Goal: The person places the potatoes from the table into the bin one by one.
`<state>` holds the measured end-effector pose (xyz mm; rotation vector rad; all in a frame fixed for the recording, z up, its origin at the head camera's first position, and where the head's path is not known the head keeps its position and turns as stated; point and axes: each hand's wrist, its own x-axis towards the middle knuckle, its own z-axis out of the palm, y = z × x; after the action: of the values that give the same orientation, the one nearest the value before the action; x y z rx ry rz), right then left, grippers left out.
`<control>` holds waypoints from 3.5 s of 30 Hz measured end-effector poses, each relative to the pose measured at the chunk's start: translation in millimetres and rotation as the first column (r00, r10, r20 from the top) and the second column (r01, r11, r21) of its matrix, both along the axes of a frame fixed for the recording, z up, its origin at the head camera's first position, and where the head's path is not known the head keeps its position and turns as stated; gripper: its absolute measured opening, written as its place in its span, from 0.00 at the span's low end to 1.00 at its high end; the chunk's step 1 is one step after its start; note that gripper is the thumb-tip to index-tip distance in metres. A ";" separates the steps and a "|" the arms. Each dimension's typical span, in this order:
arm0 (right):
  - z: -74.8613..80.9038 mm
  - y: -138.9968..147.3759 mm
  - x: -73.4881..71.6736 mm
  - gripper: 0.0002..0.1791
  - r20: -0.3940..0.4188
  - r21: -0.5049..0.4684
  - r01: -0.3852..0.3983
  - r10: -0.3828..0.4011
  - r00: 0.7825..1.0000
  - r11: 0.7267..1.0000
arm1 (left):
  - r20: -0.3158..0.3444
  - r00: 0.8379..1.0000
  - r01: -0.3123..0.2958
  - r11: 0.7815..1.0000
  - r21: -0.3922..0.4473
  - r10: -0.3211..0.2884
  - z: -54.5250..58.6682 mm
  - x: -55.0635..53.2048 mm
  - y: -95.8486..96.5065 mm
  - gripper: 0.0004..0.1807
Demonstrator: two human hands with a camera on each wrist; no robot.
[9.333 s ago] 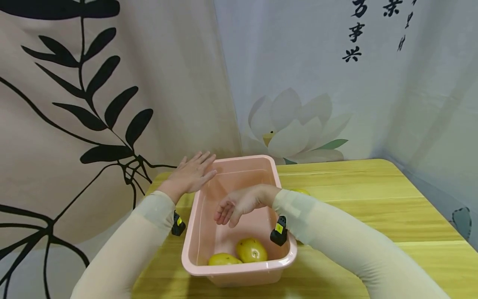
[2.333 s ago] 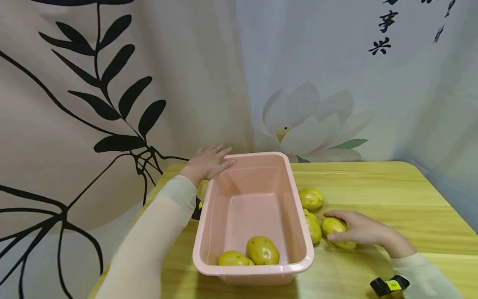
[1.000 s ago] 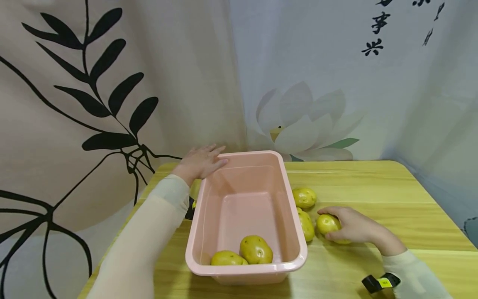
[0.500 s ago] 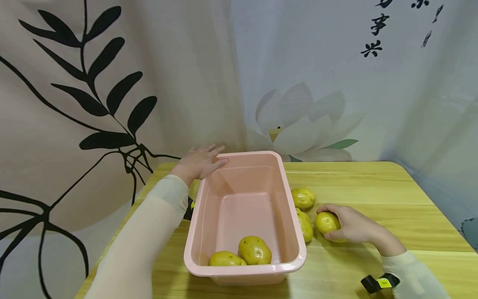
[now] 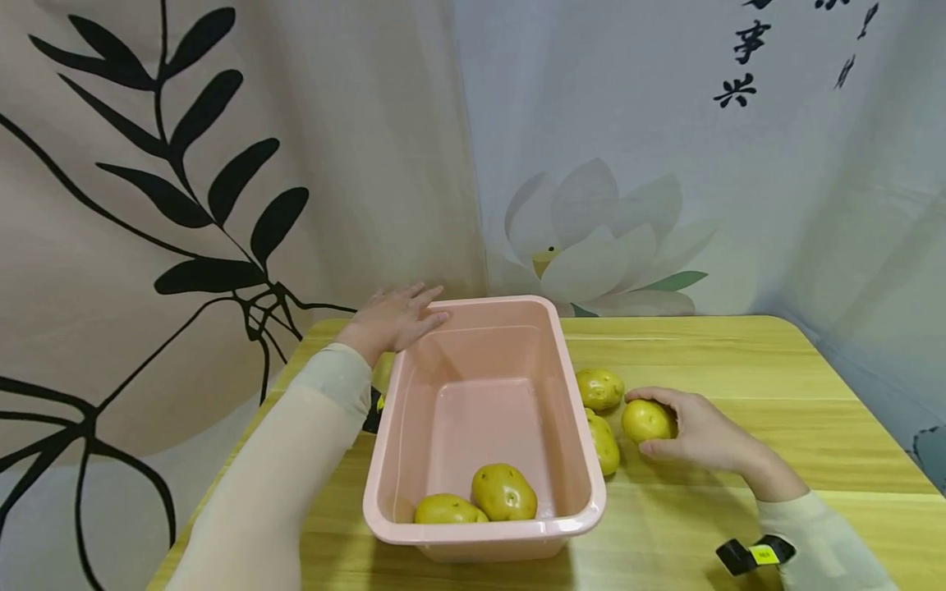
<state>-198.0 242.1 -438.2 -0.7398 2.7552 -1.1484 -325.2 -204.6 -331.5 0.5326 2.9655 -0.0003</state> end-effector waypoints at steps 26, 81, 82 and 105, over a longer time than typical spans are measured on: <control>12.2 1.0 1.7 0.34 0.005 -0.317 -0.066 0.071 0.997 0.946 | 0.006 1.000 -0.010 1.000 0.019 0.009 -0.8 -1.5 -1.6 0.39; 107.6 -72.5 -7.4 0.28 -0.072 -0.649 -0.403 0.476 0.876 0.645 | -0.005 1.000 0.020 1.000 0.016 -0.020 -3.2 3.6 -1.1 0.40; 109.8 -75.0 -7.7 0.28 -0.060 -0.647 -0.397 0.475 0.878 0.651 | -0.010 1.000 0.021 1.000 0.011 -0.021 -3.1 3.5 -1.1 0.40; 154.2 -147.7 -25.0 0.27 0.066 -0.441 -0.473 0.553 0.830 0.763 | -0.073 0.996 0.040 0.999 -0.020 -0.041 -1.0 3.7 -1.8 0.40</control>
<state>-223.0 94.5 -284.0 -1.2540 1.9583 -1.5590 -321.4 -206.4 -332.4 0.6031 3.0224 -0.0525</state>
